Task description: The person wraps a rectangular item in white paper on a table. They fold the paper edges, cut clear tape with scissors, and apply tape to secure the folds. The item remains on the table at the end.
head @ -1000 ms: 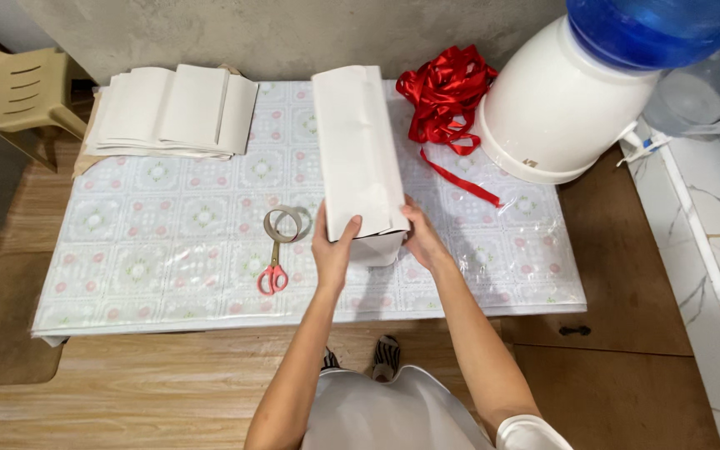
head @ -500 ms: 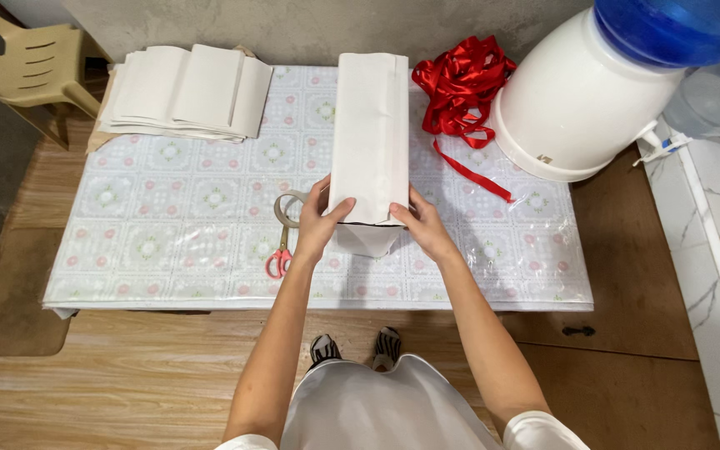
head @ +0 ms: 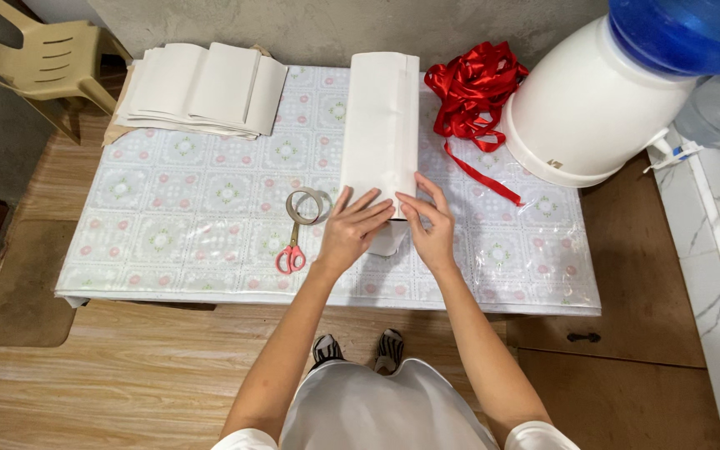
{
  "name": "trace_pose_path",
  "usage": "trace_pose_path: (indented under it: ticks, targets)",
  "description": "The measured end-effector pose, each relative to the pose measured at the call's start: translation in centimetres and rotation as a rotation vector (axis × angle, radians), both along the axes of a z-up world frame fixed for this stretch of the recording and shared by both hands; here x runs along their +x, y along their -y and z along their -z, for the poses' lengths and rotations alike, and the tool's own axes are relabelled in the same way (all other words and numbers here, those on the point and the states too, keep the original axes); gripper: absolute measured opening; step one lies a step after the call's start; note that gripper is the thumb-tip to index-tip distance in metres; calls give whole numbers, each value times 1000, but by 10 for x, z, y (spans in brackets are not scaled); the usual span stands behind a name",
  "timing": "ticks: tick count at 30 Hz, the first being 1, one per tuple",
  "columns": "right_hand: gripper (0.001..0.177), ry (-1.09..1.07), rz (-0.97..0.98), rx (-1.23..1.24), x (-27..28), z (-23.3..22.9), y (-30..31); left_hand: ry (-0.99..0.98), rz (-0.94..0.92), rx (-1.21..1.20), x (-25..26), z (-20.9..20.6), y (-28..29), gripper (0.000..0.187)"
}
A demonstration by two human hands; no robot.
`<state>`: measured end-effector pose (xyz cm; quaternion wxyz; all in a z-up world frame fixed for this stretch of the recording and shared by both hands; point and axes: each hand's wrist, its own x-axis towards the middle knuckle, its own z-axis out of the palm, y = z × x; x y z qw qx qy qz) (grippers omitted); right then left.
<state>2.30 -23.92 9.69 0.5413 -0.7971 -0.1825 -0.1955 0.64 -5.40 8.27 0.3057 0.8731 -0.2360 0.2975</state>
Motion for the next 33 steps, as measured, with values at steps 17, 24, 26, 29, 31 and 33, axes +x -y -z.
trace_pose_path:
  ticks: [17,24,26,29,31,33]
  targets:
    - [15,166,206,-184,-16,-4,-15,101,-13,-22,-5,8,14,25]
    - [12,423,111,-263,-41,31,-72,55,-263,-344,-43,54,-55,24]
    - [9,402,-223,-244,-43,56,-110,-176,-468,-509,-62,71,-83,21]
    - [27,164,-318,-585,-49,97,-152,-345,-572,-667,-75,98,-114,18]
    - [34,233,-248,-864,-32,123,-179,-435,-578,-710,-75,114,-128,18]
    - [34,226,-230,-1127,-8,146,-199,-545,-576,-728,-73,126,-135,19]
